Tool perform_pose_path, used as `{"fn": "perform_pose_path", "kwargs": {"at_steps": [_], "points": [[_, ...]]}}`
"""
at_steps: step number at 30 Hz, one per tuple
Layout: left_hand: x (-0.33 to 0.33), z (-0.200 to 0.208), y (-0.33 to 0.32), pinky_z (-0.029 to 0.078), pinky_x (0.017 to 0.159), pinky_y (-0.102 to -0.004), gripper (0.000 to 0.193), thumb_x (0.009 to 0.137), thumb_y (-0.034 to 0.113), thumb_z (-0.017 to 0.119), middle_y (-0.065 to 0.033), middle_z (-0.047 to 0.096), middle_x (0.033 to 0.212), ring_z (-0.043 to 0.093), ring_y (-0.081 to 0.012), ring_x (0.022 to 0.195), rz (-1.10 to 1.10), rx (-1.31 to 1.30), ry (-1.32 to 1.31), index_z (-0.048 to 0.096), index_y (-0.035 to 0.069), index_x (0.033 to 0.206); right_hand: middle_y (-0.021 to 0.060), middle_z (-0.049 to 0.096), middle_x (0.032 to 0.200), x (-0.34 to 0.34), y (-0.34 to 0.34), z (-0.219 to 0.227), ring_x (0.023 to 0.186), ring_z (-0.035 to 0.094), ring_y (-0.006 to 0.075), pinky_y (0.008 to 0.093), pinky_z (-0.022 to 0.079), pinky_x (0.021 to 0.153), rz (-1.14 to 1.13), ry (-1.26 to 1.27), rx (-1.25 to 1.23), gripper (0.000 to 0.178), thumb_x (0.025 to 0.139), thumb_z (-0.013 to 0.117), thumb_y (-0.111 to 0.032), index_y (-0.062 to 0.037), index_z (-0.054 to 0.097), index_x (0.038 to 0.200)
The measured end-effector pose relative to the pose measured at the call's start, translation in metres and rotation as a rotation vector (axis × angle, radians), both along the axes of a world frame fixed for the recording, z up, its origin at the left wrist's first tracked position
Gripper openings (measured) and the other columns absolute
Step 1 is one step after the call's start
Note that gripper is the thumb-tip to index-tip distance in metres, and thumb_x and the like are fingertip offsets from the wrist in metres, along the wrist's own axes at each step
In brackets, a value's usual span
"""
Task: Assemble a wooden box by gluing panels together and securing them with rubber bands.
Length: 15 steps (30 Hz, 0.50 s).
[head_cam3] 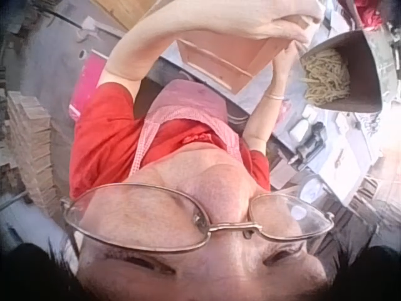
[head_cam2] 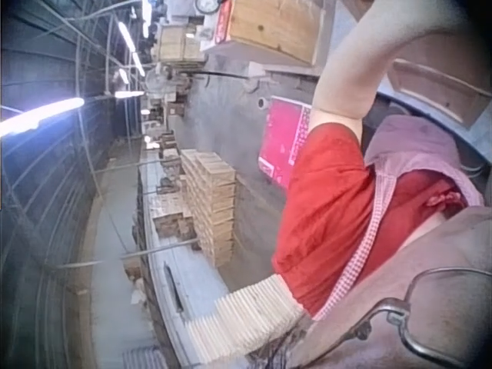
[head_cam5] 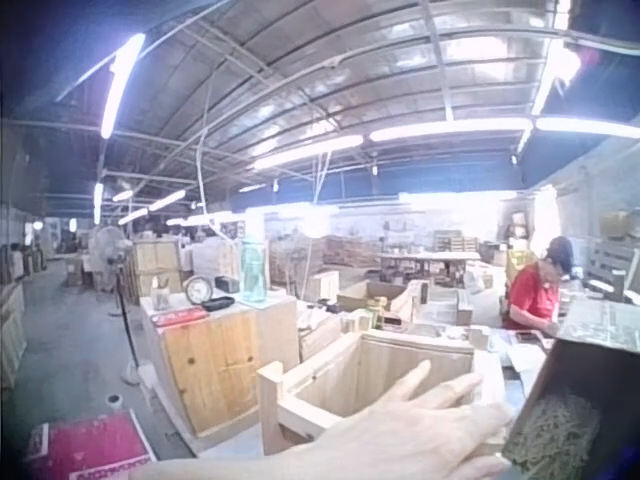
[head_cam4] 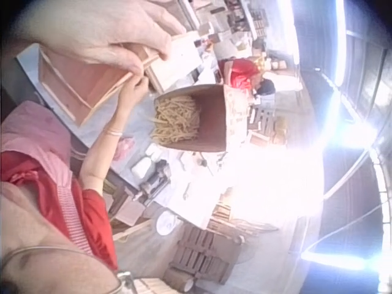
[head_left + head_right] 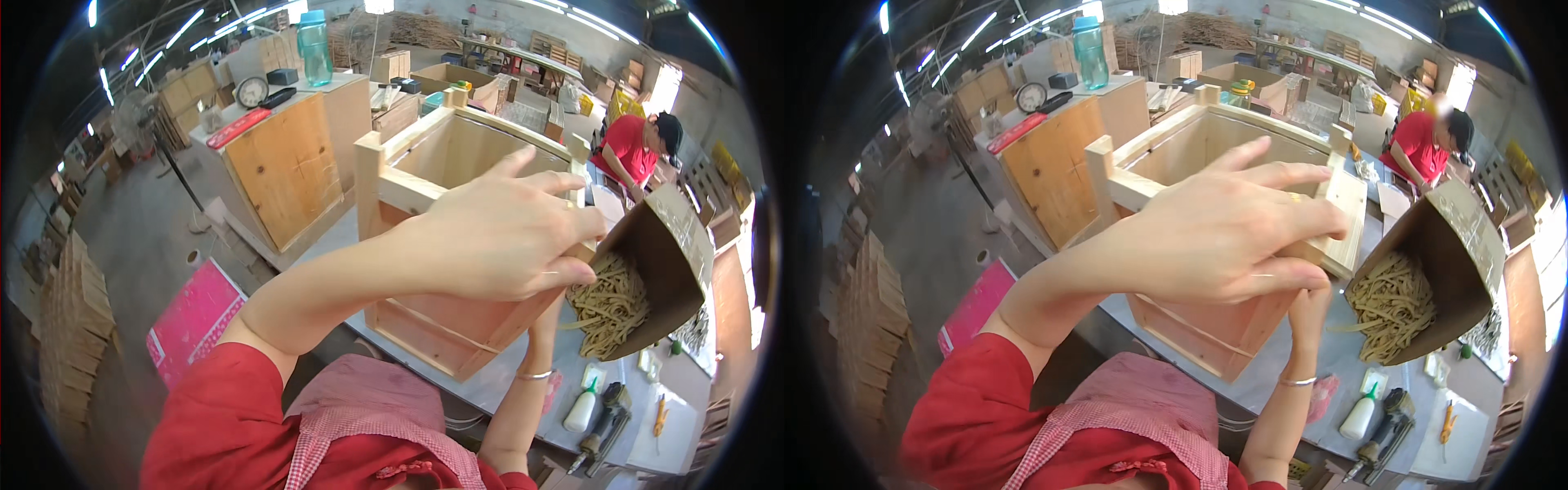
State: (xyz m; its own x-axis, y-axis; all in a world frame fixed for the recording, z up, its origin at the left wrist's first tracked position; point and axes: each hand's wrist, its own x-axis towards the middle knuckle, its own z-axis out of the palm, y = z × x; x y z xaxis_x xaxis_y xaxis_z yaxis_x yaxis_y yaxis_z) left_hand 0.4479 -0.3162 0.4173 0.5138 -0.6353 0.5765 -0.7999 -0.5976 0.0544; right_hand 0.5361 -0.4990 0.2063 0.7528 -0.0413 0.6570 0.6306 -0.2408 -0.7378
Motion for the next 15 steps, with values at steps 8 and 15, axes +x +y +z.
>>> {"fn": "perform_pose_path", "kwargs": {"at_steps": [8, 15], "points": [[0.020, 0.001, 0.006, 0.047, 0.093, -0.0444, 0.041, 0.092, 0.039, 0.061, -0.0179, 0.070, 0.110, 0.065, -0.0343, 0.107, -0.143, -0.108, 0.154, 0.065, 0.009, 0.119, 0.0028, 0.063, 0.080, -0.076, -0.042, -0.116, 0.069, 0.055, 0.0071, 0.0231, 0.046, 0.061, -0.048, 0.543, -0.138, 0.028, 0.103, 0.054, -0.024, 0.0017, 0.065, 0.098], [0.001, 0.017, 0.057, 0.048, 0.086, -0.0296, 0.034, 0.101, 0.027, 0.055, -0.0130, 0.068, 0.110, 0.061, -0.0160, 0.100, -0.020, -0.195, 0.078, 0.065, -0.004, 0.109, 0.0029, 0.061, 0.071, -0.124, -0.030, -0.150, 0.064, 0.056, 0.0078, 0.0238, 0.044, 0.055, -0.109, 0.648, 0.133, 0.027, 0.100, 0.059, -0.023, 0.0017, 0.063, 0.090]]}}
